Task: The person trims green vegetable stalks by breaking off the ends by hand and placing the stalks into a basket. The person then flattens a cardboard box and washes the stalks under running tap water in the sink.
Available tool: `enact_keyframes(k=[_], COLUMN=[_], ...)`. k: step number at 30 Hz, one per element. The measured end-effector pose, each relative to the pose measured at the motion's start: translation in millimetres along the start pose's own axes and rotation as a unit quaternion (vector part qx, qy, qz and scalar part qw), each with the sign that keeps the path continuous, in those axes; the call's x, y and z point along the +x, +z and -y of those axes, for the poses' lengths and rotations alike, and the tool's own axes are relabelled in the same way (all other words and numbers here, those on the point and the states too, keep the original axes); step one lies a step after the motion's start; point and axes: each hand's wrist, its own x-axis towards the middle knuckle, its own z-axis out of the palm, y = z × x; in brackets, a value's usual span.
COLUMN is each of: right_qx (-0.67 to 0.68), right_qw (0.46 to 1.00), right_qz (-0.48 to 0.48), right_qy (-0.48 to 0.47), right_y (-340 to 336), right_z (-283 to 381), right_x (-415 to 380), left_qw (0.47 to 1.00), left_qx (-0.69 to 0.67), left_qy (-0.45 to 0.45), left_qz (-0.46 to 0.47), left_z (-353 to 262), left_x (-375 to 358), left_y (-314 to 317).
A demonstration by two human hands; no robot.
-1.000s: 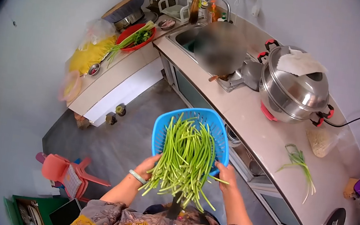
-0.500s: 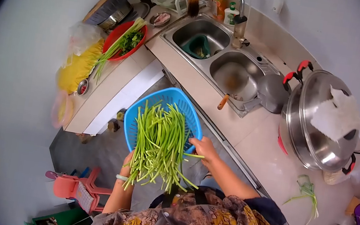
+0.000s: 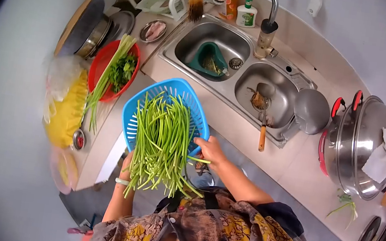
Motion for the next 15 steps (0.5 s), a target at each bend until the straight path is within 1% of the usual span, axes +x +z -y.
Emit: enact_keyframes(k=[2, 3, 4, 6, 7, 8, 10, 11, 12, 13, 14, 15], right_qx=[0.033, 0.044, 0.076, 0.14, 0.136, 0.14, 0.208, 0.186, 0.187, 0.191, 0.183, 0.181], right_qw=[0.999, 0.998, 0.996, 0.988, 0.986, 0.985, 0.97, 0.973, 0.971, 0.969, 0.968, 0.964], right_qz=[-0.027, -0.038, -0.05, -0.07, -0.098, -0.1, -0.112, -0.134, -0.146, -0.153, -0.17, -0.189], right_qy=[0.0, 0.005, 0.0, -0.01, -0.006, -0.025, -0.058, -0.04, -0.036, -0.018, -0.02, -0.053], right_y=[-3, -10, -17, -29, -33, -46, -67, -81, -87, -95, -102, -110], right_z=[15, 18, 27, 54, 79, 80, 89, 94, 105, 116, 127, 123], right_x=[16, 29, 37, 54, 55, 75, 114, 136, 146, 154, 166, 186], left_qw=[0.996, 0.995, 0.991, 0.992, 0.99, 0.988, 0.986, 0.99, 0.988, 0.987, 0.984, 0.983], left_qx=[-0.057, -0.054, -0.068, -0.023, -0.02, -0.019, 0.035, 0.027, 0.027, 0.06, 0.082, 0.094], left_qy=[-0.06, -0.071, -0.084, -0.07, -0.076, -0.079, -0.09, -0.074, -0.08, -0.101, -0.109, -0.101], left_qz=[0.038, 0.053, 0.073, 0.099, 0.114, 0.129, 0.139, 0.115, 0.127, 0.111, 0.114, 0.124], left_z=[-11, -19, -34, -71, -87, -92, -105, -97, -114, -120, -122, -121], left_x=[54, 76, 95, 123, 135, 158, 203, 234, 243, 257, 281, 303], left_y=[-7, -4, 12, 59, 79, 89, 114, 123, 145, 158, 169, 177])
